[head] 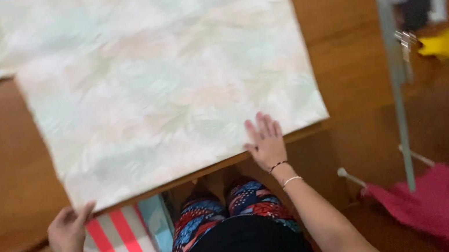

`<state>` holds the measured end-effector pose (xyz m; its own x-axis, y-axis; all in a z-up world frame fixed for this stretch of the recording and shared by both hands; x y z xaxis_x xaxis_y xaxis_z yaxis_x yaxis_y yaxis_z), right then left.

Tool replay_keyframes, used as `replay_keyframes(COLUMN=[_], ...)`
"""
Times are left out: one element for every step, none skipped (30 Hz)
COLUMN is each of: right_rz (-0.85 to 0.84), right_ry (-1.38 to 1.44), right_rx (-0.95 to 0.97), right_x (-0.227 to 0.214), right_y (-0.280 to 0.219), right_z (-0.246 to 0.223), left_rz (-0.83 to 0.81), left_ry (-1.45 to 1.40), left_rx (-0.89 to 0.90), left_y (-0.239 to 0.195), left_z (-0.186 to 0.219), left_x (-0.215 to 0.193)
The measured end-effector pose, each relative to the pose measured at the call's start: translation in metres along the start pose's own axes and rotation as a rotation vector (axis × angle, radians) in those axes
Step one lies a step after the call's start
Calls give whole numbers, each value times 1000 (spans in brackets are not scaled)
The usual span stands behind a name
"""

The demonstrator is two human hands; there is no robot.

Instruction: Unfolding, smoothing, and measuring a piece of patterned fabric on a table using a long metal ruler.

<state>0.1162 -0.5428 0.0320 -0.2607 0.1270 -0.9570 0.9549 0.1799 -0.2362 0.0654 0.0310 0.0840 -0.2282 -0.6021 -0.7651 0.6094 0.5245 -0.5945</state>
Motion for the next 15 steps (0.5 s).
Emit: replay_keyframes(right_rz=[42, 87, 95, 96, 93, 97, 126, 157, 168, 238, 304, 312, 311, 311, 314], right_ry=[29, 58, 57, 75, 96, 99, 252, 405, 405, 549, 697, 699, 788, 877, 878], right_rx=[101, 202, 234, 372, 502, 527, 523, 516, 525, 578, 621, 621, 655, 690, 696], right_x=[-7, -13, -16, -18, -20, -25, -29, -34, -43, -51, -57, -63, -66, -69, -74], right_y=[-6, -14, -19, -26, -35, -40, -43, -45, -50, -55, -59, -57, -60, -62, -64], right_z=[25, 49, 70, 95, 117, 128, 141, 152, 160, 169, 175, 181, 185, 189, 190], left_rz=[42, 81, 66, 82, 100, 89, 89, 90, 87, 81, 80, 81, 85, 88, 85], left_ry=[-73, -150, -139, -185, -230, -219, -250, -281, -281, -369, -458, -459, -469, -479, -475], left_rx=[83, 164, 191, 143, 87, 106, 128, 149, 163, 168, 166, 174, 167, 160, 165], left_y=[10, 22, 25, 31, 32, 31, 28, 26, 34, 43, 49, 48, 43, 38, 34], left_z=[-11, -23, -23, -27, -35, -31, -29, -27, -33, -40, -51, -42, -39, -37, -34], left_x=[8, 16, 22, 25, 28, 28, 28, 28, 35, 41, 45, 45, 42, 40, 38])
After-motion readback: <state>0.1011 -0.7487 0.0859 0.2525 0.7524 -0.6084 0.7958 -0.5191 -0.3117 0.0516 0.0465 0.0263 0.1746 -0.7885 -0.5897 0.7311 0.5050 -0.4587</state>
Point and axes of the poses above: each hand's wrist, its own y-axis towards the middle knuckle, its own x-axis out of the palm, z = x × y, the point moved 4 cm from there along y, towards the middle knuckle, and after that the axes turned 4 degrees about -z, right-handed, at the moved point
